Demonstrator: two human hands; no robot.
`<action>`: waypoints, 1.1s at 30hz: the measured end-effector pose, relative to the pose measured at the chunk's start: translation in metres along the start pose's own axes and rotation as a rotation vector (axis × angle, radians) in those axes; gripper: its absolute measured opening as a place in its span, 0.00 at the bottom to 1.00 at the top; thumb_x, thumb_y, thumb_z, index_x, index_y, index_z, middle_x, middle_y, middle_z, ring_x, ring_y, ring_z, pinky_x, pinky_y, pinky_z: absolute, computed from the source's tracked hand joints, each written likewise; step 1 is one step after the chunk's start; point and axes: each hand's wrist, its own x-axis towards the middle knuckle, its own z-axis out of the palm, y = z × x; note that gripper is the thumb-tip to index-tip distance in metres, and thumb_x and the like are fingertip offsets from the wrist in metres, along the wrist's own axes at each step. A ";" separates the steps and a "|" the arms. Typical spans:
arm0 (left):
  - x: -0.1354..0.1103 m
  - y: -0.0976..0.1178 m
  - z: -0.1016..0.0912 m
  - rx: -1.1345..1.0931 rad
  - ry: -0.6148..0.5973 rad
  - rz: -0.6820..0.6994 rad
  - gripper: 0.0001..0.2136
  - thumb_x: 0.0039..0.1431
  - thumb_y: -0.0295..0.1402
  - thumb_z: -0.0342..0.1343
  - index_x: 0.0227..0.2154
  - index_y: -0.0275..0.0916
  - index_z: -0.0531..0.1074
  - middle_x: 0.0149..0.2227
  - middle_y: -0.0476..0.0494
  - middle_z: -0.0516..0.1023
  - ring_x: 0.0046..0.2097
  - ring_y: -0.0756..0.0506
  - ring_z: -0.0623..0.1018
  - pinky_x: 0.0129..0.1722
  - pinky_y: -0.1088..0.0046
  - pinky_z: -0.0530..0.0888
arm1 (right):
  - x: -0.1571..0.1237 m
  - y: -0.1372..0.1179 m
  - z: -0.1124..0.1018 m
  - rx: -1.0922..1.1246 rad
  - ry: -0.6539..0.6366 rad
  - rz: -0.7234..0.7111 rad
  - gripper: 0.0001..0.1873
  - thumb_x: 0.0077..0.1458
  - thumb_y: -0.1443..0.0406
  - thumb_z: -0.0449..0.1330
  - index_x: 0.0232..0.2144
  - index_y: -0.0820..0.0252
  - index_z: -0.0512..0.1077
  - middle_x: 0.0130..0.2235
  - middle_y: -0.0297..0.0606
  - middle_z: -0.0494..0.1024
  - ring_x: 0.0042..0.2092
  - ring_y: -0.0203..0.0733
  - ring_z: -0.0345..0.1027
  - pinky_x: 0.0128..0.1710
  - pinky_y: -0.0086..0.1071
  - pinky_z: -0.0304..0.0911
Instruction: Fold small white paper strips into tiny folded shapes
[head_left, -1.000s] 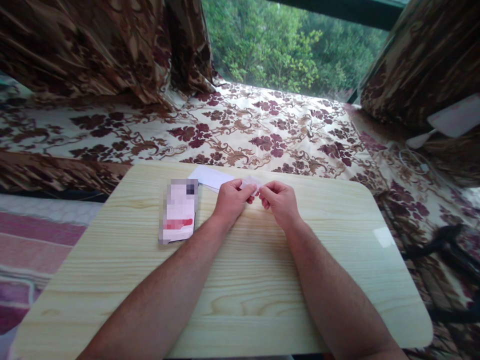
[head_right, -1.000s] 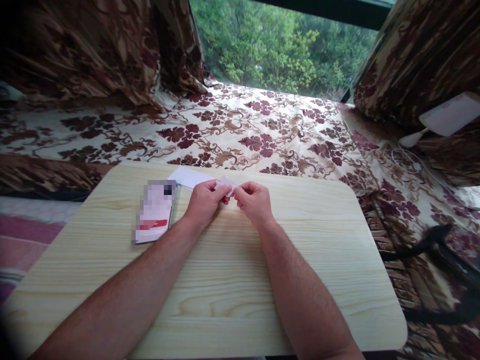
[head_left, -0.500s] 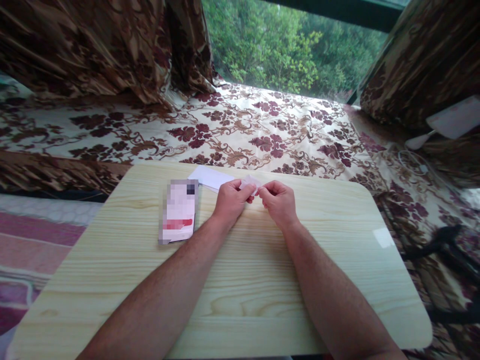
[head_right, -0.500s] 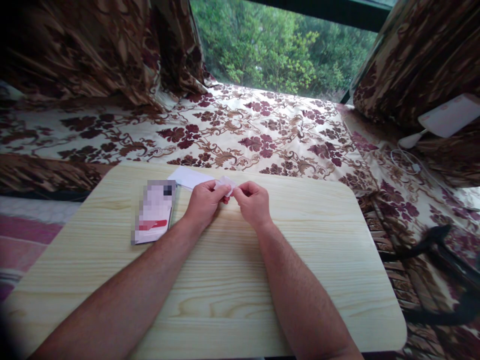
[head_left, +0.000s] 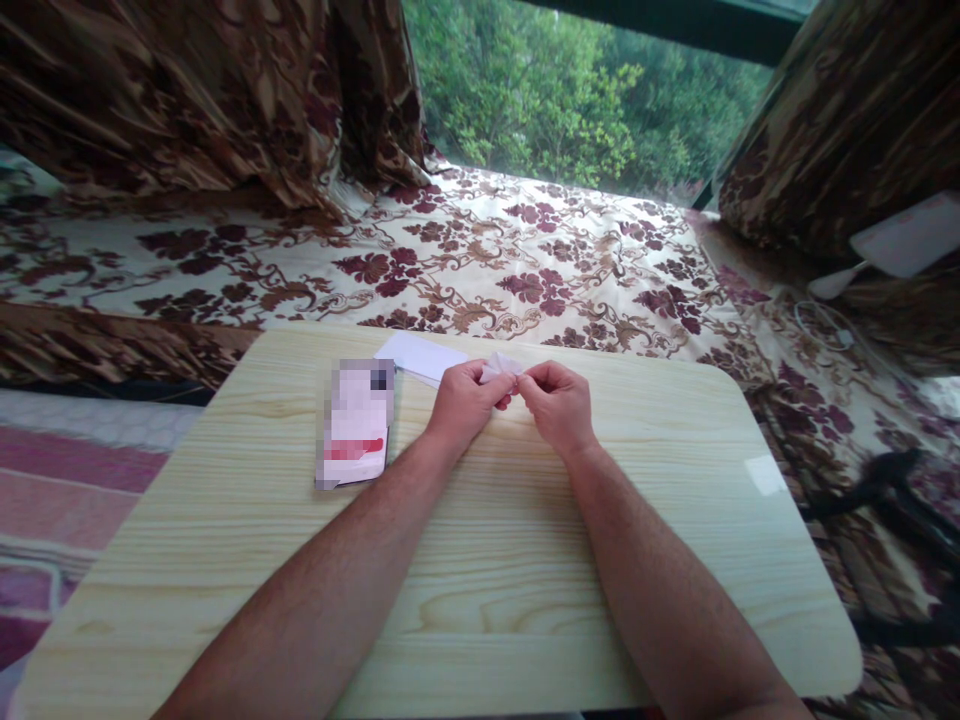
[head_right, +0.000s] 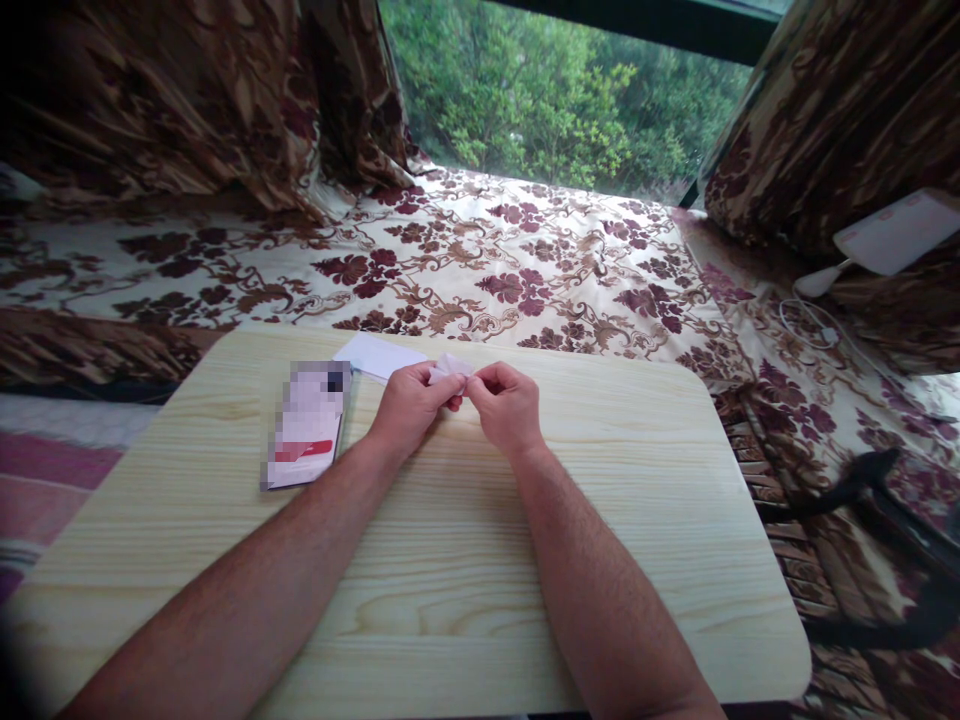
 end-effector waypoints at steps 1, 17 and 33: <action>0.000 0.000 0.000 0.013 -0.001 0.003 0.11 0.52 0.39 0.59 0.23 0.36 0.75 0.21 0.47 0.76 0.25 0.50 0.72 0.28 0.74 0.67 | 0.000 0.000 0.000 0.006 -0.005 -0.001 0.09 0.49 0.61 0.61 0.22 0.60 0.73 0.19 0.29 0.67 0.22 0.32 0.56 0.21 0.27 0.51; -0.003 0.001 0.001 0.034 0.048 0.053 0.12 0.53 0.39 0.58 0.20 0.36 0.72 0.21 0.49 0.74 0.25 0.51 0.71 0.28 0.75 0.66 | 0.000 0.003 0.000 -0.014 -0.025 -0.058 0.10 0.50 0.60 0.62 0.22 0.61 0.73 0.20 0.29 0.69 0.22 0.31 0.55 0.21 0.27 0.51; -0.007 0.002 0.004 0.133 0.025 0.107 0.09 0.54 0.36 0.58 0.26 0.35 0.76 0.24 0.49 0.75 0.27 0.50 0.72 0.27 0.75 0.66 | 0.006 -0.002 -0.009 0.046 -0.082 0.069 0.06 0.46 0.63 0.63 0.22 0.61 0.73 0.18 0.30 0.72 0.20 0.31 0.60 0.19 0.25 0.53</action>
